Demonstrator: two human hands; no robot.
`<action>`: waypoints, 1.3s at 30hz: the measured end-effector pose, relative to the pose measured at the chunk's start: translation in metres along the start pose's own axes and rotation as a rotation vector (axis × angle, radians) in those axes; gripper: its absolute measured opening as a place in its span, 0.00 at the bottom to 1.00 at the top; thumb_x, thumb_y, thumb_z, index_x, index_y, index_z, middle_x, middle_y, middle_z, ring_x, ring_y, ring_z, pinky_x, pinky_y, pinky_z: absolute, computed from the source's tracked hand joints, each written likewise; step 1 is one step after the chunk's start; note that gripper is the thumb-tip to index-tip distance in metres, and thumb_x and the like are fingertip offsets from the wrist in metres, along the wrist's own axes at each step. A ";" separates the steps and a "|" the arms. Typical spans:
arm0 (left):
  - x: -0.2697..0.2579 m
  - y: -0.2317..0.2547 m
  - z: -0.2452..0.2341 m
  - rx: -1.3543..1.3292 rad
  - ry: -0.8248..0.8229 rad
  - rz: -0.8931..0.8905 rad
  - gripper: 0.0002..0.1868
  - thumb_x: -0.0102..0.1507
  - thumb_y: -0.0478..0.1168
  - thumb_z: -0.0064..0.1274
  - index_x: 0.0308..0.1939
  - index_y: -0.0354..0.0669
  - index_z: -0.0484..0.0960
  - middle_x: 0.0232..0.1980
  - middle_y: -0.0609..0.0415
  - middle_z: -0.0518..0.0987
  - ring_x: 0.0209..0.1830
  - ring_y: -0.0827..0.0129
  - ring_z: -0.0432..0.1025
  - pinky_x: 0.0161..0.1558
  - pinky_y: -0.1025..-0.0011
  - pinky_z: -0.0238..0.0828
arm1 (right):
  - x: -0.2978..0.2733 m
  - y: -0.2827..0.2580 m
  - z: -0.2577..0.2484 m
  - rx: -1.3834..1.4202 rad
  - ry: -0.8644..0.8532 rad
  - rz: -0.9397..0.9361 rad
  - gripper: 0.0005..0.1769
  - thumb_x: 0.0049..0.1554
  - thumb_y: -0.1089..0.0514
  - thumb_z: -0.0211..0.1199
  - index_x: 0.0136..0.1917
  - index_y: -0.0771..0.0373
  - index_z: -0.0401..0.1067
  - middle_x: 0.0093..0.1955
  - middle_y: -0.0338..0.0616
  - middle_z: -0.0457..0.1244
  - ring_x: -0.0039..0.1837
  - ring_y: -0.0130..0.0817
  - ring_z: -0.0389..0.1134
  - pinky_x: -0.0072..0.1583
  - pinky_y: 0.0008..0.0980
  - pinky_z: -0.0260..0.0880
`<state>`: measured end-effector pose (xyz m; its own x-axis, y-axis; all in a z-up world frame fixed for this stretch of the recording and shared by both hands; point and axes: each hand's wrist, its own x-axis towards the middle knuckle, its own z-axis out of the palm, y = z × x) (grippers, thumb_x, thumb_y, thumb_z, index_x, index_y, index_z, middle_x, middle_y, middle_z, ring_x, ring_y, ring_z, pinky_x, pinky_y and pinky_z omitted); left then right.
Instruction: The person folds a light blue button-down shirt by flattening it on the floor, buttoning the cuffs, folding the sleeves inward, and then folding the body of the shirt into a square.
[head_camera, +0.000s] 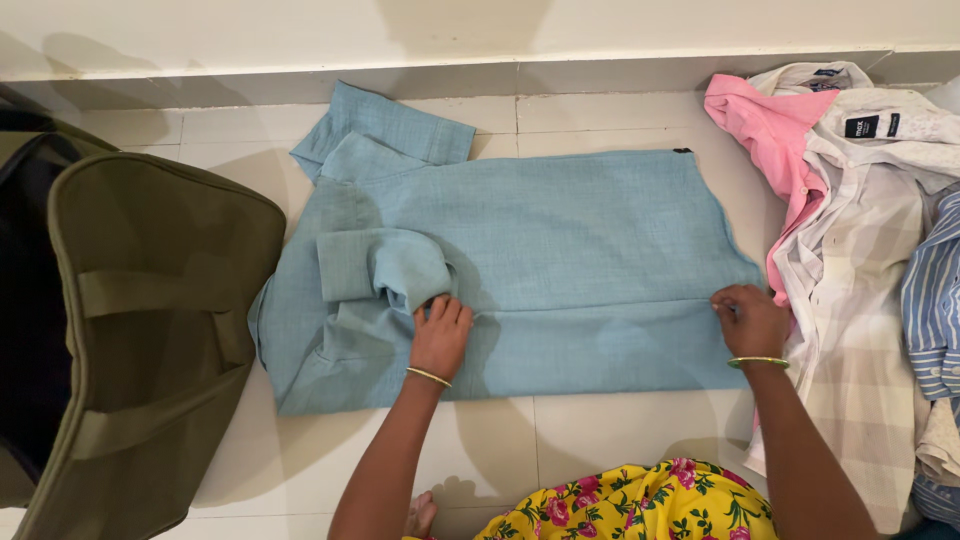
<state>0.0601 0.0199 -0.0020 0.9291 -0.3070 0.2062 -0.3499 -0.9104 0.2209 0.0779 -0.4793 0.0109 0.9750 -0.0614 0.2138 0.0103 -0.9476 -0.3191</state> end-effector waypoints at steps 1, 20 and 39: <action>0.000 0.001 0.000 0.013 0.004 -0.007 0.09 0.64 0.43 0.52 0.44 0.45 0.77 0.51 0.52 0.75 0.63 0.57 0.67 0.63 0.43 0.57 | 0.000 -0.003 0.004 -0.042 -0.010 0.007 0.07 0.53 0.64 0.70 0.44 0.54 0.78 0.45 0.34 0.69 0.47 0.36 0.71 0.51 0.42 0.66; -0.078 0.005 -0.020 -0.101 -0.424 0.309 0.42 0.67 0.59 0.42 0.78 0.39 0.52 0.83 0.48 0.47 0.83 0.60 0.40 0.76 0.49 0.31 | -0.074 -0.106 0.043 -0.166 -0.322 -0.608 0.40 0.57 0.38 0.48 0.79 0.50 0.47 0.84 0.42 0.38 0.83 0.44 0.37 0.76 0.61 0.36; -0.149 -0.155 -0.112 0.305 -0.332 -0.135 0.40 0.66 0.57 0.42 0.77 0.41 0.53 0.82 0.48 0.50 0.81 0.60 0.42 0.75 0.50 0.36 | -0.098 -0.003 0.026 -0.348 -0.168 -0.192 0.45 0.55 0.30 0.45 0.80 0.47 0.46 0.85 0.37 0.40 0.85 0.44 0.40 0.77 0.73 0.36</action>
<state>-0.0378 0.2378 0.0402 0.9693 -0.2072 -0.1322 -0.2182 -0.9730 -0.0755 -0.0122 -0.4624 -0.0331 0.9855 0.1512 0.0770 0.1478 -0.9879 0.0481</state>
